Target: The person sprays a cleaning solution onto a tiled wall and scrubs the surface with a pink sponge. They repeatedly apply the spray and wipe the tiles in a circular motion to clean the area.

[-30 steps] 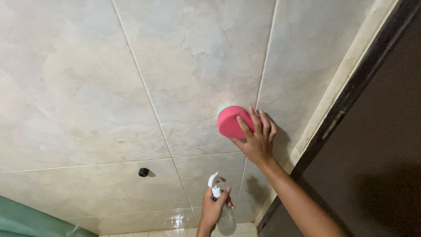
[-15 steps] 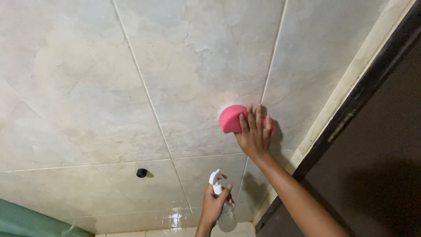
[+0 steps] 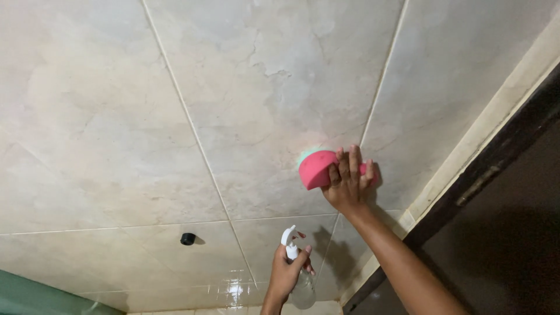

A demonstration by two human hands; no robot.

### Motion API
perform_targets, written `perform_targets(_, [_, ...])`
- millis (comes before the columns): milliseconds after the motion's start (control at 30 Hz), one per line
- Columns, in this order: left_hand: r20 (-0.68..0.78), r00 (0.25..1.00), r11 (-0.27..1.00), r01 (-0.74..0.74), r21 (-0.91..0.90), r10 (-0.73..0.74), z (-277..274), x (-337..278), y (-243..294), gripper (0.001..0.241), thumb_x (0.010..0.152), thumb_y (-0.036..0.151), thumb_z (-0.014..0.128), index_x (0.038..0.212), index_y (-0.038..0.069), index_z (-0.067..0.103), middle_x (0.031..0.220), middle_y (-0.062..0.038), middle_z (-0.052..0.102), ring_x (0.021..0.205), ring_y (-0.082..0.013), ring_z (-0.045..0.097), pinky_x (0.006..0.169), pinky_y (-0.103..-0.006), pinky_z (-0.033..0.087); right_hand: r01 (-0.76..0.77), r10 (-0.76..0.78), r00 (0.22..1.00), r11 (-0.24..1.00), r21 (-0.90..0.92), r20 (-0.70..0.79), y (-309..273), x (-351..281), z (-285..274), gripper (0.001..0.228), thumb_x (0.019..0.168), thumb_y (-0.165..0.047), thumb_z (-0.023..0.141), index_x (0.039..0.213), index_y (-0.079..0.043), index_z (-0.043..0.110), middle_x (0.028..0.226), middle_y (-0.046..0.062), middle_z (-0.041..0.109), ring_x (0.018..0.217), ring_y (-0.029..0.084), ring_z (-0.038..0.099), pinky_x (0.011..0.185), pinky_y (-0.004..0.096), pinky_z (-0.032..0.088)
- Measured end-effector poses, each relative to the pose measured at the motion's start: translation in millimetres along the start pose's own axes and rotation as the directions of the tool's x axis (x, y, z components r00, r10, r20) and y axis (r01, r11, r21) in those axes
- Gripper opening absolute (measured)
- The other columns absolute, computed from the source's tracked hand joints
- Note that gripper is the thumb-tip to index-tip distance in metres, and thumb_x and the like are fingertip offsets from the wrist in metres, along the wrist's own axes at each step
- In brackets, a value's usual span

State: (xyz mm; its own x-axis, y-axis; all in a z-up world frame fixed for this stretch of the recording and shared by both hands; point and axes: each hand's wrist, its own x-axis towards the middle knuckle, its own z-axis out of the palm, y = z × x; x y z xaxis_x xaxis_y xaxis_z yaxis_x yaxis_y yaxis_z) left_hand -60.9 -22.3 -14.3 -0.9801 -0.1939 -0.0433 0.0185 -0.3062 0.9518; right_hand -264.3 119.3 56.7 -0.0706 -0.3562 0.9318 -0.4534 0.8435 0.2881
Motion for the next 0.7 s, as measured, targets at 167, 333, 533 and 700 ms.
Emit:
perform_targets(167, [0.021, 0.999, 0.999, -0.025, -0.029, 0.026, -1.1, 4.9, 0.1, 0.034, 0.092, 0.013, 0.071, 0.123, 0.003, 0.059, 0.065, -0.004, 0.059, 0.055, -0.0135, 0.060, 0.053, -0.0334, 0.056, 0.014, -0.014, 1.000, 1.000, 0.007, 0.008, 2.5, 2.8, -0.5, 0.098, 0.105, -0.038, 0.067, 0.171, -0.016, -0.002, 0.174, 0.011, 0.023, 0.157, 0.039, 0.033, 0.119, 0.069, 0.019])
perform_targets(333, [0.031, 0.999, 0.999, -0.036, 0.015, 0.036, 2.5, -11.8, 4.7, 0.035, 0.092, 0.013, 0.071, 0.124, 0.004, 0.059, 0.064, -0.004, 0.059, 0.054, -0.0143, 0.062, 0.053, -0.0323, 0.055, 0.029, -0.030, 0.999, 0.999, 0.019, 0.026, 3.3, 8.4, -14.1, 0.102, 0.105, -0.041, 0.069, 0.171, -0.017, -0.004, 0.174, 0.012, 0.023, 0.157, 0.038, 0.032, 0.119, 0.069, 0.018])
perform_targets(533, [0.048, 0.999, 1.000, -0.020, -0.004, 0.020, 1.0, -38.4, 10.5, 0.036, 0.093, 0.013, 0.071, 0.124, 0.004, 0.057, 0.063, -0.005, 0.059, 0.054, -0.0148, 0.061, 0.053, -0.0325, 0.054, 0.006, -0.021, 0.994, 0.990, 0.139, 0.112, 2.7, 19.0, -37.2, 0.100, 0.098, -0.043, 0.077, 0.167, -0.015, 0.011, 0.171, 0.020, 0.025, 0.156, 0.044, 0.030, 0.118, 0.072, 0.018])
perform_targets(700, [0.059, 0.996, 0.995, -0.056, -0.083, 0.061, -4.2, -49.2, 18.0, 0.035, 0.093, 0.012, 0.070, 0.124, 0.004, 0.055, 0.063, -0.004, 0.058, 0.054, -0.0143, 0.060, 0.053, -0.0349, 0.057, 0.025, -0.049, 0.992, 0.981, 0.192, 0.119, 4.7, 42.7, -76.4, 0.088, 0.084, -0.041, 0.086, 0.155, -0.021, 0.038, 0.167, 0.011, 0.037, 0.152, 0.042, 0.031, 0.117, 0.064, 0.024])
